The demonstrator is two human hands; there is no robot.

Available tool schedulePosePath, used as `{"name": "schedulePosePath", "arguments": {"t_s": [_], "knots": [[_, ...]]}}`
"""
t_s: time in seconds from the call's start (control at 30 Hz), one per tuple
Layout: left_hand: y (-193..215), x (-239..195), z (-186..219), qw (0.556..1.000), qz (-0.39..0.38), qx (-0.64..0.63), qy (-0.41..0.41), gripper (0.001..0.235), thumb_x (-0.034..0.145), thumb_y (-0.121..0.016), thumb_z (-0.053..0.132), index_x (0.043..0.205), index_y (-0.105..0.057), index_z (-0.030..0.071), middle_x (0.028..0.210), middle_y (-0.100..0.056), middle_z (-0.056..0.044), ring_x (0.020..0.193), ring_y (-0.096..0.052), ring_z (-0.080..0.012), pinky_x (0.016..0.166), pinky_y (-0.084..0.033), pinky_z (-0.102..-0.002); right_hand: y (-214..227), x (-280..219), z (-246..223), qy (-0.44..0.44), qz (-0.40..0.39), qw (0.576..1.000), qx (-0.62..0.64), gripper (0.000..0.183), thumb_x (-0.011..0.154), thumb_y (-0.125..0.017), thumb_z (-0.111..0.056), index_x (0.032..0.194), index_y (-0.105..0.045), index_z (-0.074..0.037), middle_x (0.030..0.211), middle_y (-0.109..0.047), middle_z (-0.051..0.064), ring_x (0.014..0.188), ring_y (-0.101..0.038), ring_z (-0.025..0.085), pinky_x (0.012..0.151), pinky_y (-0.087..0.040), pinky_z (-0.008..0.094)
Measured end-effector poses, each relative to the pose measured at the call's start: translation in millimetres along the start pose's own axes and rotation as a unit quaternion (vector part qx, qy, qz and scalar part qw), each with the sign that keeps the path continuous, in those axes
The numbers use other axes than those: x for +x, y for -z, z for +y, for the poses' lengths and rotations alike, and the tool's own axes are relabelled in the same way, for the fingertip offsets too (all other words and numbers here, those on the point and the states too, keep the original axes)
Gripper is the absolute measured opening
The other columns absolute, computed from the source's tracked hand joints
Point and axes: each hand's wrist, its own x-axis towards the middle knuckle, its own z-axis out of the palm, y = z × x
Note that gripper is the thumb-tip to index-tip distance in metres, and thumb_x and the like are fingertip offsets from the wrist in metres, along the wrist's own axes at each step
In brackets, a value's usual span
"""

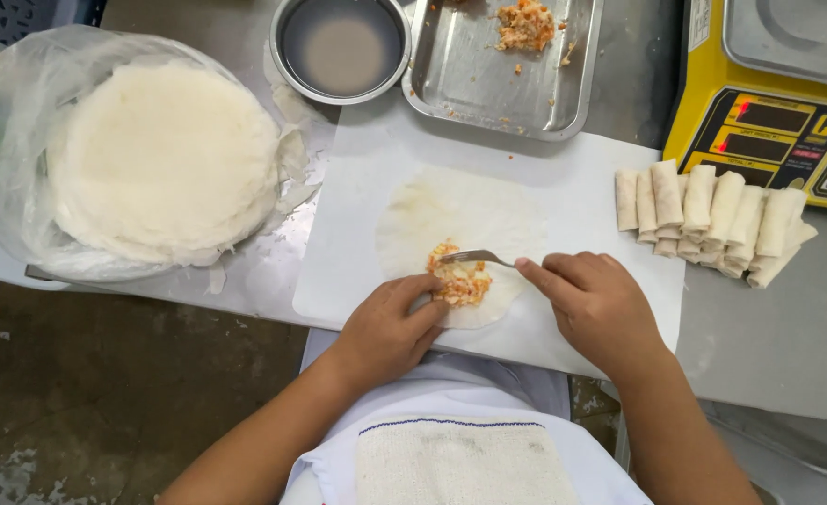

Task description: Preparing spring rolls by portioning filling onto wrappers and rolling them tightly.

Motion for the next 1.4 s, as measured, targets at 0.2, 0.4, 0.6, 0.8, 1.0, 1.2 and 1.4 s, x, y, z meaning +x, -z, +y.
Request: {"name": "schedulePosePath", "arguments": {"t_s": [0.2,0.4,0.6,0.8,1.0,1.2,1.4], "knots": [[33.0,18.1,7.2,0.983,-0.014,-0.127,0.129,0.031,0.09,-0.07,0.032,0.111,-0.061,0.011,0.119,-0.06,-0.016,0.102,-0.071,-0.0394,0.087,-0.06,-0.046,-15.6,-6.6,-0.1,0.012,-0.015,0.999,-0.039,0.029,0.096,-0.063,-0.008,0.12,-0.077,-0.02,0.092,-0.074,0.004,0.085,-0.071,0.018,0.075,-0.054,0.03],[32.9,55.9,-7.0,0.967,-0.025,-0.189,0.168,0.027,0.092,-0.064,0.015,0.117,-0.055,0.007,0.124,-0.054,-0.018,0.103,-0.071,-0.0449,0.087,-0.061,-0.05,-44.6,5.6,5.5,0.015,0.077,0.995,-0.057,0.028,0.101,-0.059,-0.008,0.122,-0.075,-0.018,0.097,-0.071,0.005,0.087,-0.069,0.019,0.076,-0.052,0.03],[47.2,88.0,-16.7,0.975,0.056,-0.197,0.09,0.03,0.088,-0.058,-0.001,0.116,-0.057,0.008,0.12,-0.056,-0.012,0.111,-0.068,-0.0372,0.093,-0.06,-0.042,-10.4,36.8,13.8,0.019,0.153,0.986,-0.071,0.03,0.096,-0.065,0.002,0.12,-0.078,-0.011,0.096,-0.069,0.009,0.087,-0.068,0.023,0.074,-0.052,0.032],[42.8,81.2,-36.9,0.986,0.025,-0.093,0.136,0.022,0.09,-0.058,-0.002,0.109,-0.065,0.006,0.114,-0.059,-0.013,0.106,-0.071,-0.0333,0.093,-0.06,-0.042,1.7,60.9,33.9,-0.003,0.175,0.977,-0.119,0.032,0.095,-0.069,0.002,0.123,-0.079,-0.011,0.094,-0.071,0.013,0.085,-0.07,0.025,0.074,-0.056,0.033],[11.6,58.0,-19.3,0.974,-0.16,0.05,0.151,0.028,0.086,-0.062,0.017,0.107,-0.081,0.019,0.131,-0.058,-0.005,0.123,-0.05,-0.0378,0.094,-0.048,-0.05,-38.4,105.8,102.9,-0.044,0.118,0.973,-0.195,0.027,0.102,-0.066,-0.005,0.123,-0.077,-0.016,0.104,-0.072,0.012,0.095,-0.07,0.027,0.08,-0.057,0.036],[25.1,47.0,6.8,0.972,-0.19,-0.073,0.12,0.041,0.095,-0.052,0.007,0.127,-0.073,0.022,0.134,-0.058,-0.005,0.125,-0.05,-0.0393,0.1,-0.044,-0.052,-19.8,94.3,42.4,-0.053,0.066,0.989,-0.118,0.025,0.098,-0.065,-0.005,0.116,-0.077,-0.016,0.114,-0.067,0.012,0.112,-0.06,0.033,0.09,-0.05,0.045],[39.7,21.4,2.6,0.982,-0.169,-0.036,0.082,0.048,0.091,-0.068,0.034,0.134,-0.059,0.018,0.129,-0.05,-0.008,0.122,-0.046,-0.0389,0.097,-0.042,-0.049,-21.1,67.0,-19.9,-0.025,-0.154,0.978,0.14,0.048,0.091,-0.05,0.006,0.131,-0.069,-0.013,0.122,-0.065,0.017,0.114,-0.061,0.04,0.098,-0.05,0.05]]}}
